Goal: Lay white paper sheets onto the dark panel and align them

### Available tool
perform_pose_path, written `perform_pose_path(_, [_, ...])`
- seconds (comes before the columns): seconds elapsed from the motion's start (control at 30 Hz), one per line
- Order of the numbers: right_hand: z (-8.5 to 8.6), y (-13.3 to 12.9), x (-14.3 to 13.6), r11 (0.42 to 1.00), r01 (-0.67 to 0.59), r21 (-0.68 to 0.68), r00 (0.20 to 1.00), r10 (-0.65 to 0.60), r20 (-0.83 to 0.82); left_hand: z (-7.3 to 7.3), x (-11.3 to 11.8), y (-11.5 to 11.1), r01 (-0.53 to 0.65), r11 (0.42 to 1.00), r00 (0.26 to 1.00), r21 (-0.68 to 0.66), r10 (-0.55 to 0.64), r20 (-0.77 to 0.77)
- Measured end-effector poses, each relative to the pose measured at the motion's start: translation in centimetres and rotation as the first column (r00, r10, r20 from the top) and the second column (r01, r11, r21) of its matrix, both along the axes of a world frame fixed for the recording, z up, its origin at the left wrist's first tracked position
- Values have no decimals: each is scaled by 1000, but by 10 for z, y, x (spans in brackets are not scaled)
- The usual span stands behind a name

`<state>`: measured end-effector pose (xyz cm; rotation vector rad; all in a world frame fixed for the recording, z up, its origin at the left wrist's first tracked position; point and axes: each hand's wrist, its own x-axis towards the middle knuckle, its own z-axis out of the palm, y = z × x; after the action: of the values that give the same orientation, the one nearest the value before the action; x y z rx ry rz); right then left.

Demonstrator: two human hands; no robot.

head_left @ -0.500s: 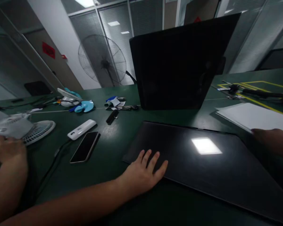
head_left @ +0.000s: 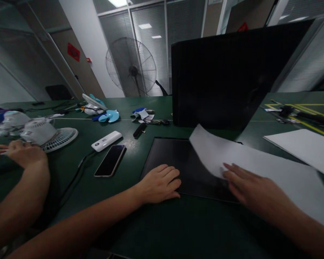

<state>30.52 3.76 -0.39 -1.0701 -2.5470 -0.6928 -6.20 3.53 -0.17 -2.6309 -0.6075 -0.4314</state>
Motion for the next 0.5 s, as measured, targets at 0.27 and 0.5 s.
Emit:
perform_pose_path(0.27, [-23,1,-90,947,-227,-227,974,218,-63,-7,4,-21,-247,919,952,308,172,253])
perform_pose_path(0.5, [2,36,-43,950,-161,-267,984,134,-118,-5,4,-19,-421,907,902,33,414,125])
